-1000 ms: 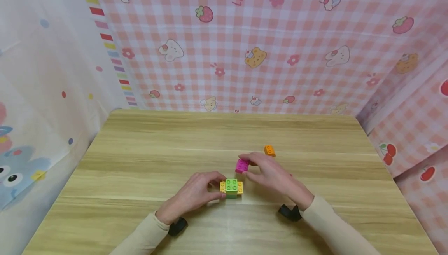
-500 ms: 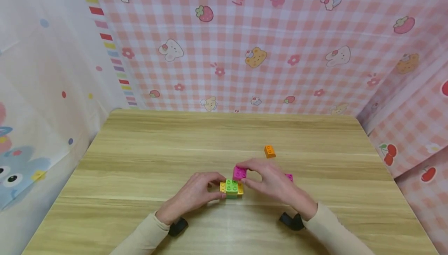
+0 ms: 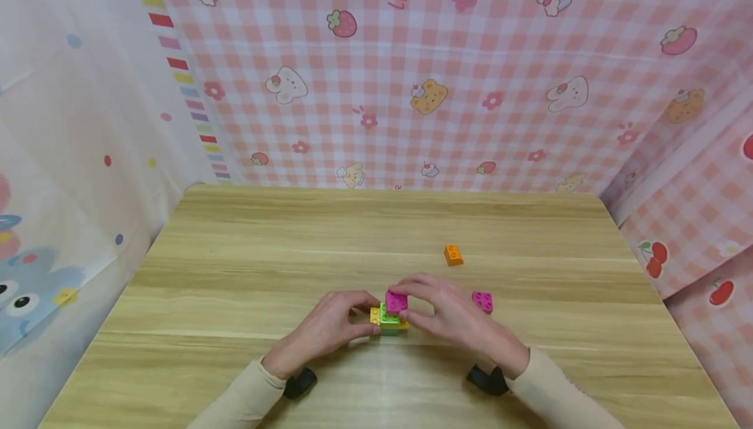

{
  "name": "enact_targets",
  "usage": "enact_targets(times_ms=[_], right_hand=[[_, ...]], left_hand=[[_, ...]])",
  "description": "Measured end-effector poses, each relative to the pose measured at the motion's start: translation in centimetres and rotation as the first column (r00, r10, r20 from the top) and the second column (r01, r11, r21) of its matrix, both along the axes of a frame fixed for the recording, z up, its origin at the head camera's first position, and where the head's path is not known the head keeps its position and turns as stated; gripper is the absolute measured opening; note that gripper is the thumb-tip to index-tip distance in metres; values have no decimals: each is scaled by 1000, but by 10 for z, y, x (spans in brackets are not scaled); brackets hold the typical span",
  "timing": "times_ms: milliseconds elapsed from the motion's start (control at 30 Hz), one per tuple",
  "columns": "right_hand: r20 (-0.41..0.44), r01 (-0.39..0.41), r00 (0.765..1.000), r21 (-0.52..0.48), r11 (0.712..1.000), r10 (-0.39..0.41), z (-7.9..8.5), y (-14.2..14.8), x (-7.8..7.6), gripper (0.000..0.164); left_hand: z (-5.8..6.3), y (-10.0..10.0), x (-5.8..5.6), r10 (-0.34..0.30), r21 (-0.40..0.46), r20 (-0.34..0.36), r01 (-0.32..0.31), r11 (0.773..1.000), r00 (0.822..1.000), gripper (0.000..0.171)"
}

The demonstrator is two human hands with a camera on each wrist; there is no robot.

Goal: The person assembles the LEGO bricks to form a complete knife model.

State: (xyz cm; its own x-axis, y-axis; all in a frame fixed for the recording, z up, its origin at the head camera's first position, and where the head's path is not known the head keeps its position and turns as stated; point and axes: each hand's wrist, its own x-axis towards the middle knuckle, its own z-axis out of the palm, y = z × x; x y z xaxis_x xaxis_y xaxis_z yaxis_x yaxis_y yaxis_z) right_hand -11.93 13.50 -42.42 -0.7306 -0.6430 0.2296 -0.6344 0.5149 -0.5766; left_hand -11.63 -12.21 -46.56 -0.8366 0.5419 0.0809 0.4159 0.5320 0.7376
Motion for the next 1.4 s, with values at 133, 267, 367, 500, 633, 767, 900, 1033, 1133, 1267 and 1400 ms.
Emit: enact_targets(times_ms=[133,267,367,500,633,767,900,1033,1133,1267,1400], right_hand=[[-7,-15,1000,-14,1000,15,-2,-3,0,38],[9,-25,1000,-24,999,25,-3,-5,0,37],[21,-24,999,-14,1000,24,-4,-7,1,36],[28,-17,999,3,1000,17,-4,-8,2,35],[6,-27,1000,27,999,27,-4,-9,3,32],[-18,-52,998,51,997,53,-3,-11,2,30],[-11,-69,997,55,996,70,-3,-11,0,30],[-37,-86,995,52,995,88,-5,-10,-1,31],[-58,-85,994,56,995,88,-6,-10,-2,32],[-44,-61,997,46,997,63,-9,-10,1,37],[9,-17,1000,44,999,17,-11,-8,4,49]], left_hand=[[0,0,0,1,5,3,-1,1000,1000,26],[-1,0,0,4,18,10,-5,1000,1000,25],[-1,0,0,8,30,13,-8,1000,1000,25],[-2,0,0,9,40,11,-9,999,1000,24],[-1,-1,0,11,37,10,-11,999,1000,24],[0,-1,1,15,30,18,-16,999,1000,24],[0,-1,1,19,32,10,-19,999,1000,23],[-1,0,1,8,43,2,-8,999,1000,23],[-1,1,1,10,39,11,-11,999,1000,23],[-1,1,3,33,19,20,-33,999,999,24],[1,3,3,29,11,26,-29,1000,999,27]])
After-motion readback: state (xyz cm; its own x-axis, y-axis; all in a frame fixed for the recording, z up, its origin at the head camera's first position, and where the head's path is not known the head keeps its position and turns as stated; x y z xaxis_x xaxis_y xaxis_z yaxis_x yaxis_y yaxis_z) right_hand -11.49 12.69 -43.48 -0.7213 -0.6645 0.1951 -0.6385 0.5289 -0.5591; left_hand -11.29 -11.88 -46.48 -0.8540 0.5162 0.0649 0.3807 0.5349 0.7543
